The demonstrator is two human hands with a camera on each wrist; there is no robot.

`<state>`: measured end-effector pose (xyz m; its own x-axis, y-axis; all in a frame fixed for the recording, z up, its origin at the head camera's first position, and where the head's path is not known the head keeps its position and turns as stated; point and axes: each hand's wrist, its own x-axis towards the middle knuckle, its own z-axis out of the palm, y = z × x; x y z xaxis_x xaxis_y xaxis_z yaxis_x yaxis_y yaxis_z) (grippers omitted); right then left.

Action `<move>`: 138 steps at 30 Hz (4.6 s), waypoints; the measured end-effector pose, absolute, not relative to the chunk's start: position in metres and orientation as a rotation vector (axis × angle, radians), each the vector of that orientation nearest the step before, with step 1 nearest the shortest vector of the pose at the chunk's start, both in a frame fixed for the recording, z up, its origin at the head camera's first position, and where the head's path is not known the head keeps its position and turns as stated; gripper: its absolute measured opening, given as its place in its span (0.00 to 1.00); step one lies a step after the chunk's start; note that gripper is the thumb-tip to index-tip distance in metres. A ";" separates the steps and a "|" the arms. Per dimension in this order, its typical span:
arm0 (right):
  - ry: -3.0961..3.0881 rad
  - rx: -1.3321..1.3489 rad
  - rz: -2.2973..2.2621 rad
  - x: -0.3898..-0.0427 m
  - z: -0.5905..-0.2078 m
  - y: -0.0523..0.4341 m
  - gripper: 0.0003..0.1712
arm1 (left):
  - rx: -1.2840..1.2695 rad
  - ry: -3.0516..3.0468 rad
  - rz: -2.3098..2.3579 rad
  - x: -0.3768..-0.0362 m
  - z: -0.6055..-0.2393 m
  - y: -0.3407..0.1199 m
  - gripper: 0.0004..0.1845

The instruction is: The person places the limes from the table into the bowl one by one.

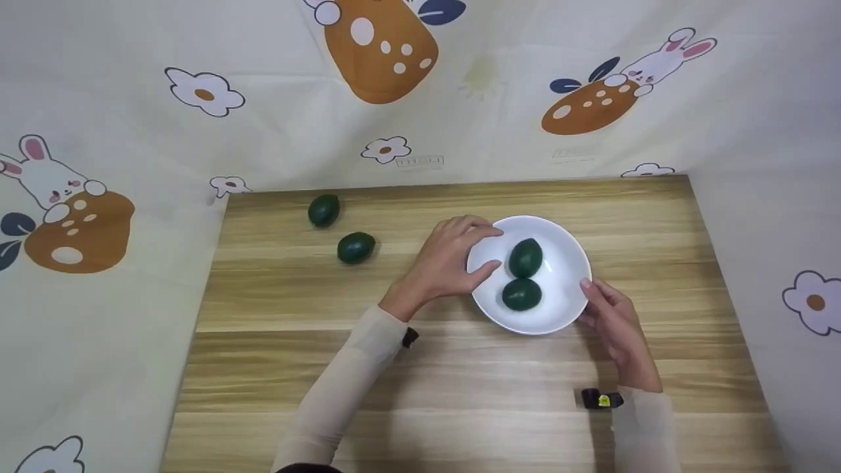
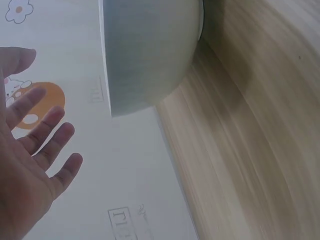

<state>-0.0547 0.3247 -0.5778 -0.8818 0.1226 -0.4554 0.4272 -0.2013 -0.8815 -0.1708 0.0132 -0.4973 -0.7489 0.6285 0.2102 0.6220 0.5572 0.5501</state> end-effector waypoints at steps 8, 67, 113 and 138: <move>1.830 0.651 -2.196 -0.055 -0.578 0.325 0.34 | 1.068 2.780 0.931 -0.171 -0.502 0.000 0.25; 1.842 0.638 -2.195 -0.055 -0.577 0.325 0.14 | 0.968 2.869 0.884 -0.175 -0.533 -0.069 0.22; 1.849 0.661 -2.156 -0.055 -0.577 0.325 0.13 | 0.872 2.925 0.797 -0.184 -0.548 -0.110 0.23; 1.887 0.652 -2.127 -0.055 -0.577 0.326 0.11 | 0.696 2.997 0.805 -0.185 -0.551 -0.151 0.24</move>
<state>-0.0546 0.3258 -0.5768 -0.8762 0.1230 -0.4659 0.4479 -0.1486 -0.8816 -0.1850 -0.1509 -0.5511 -0.9036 0.4024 0.1470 0.4219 0.7763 0.4683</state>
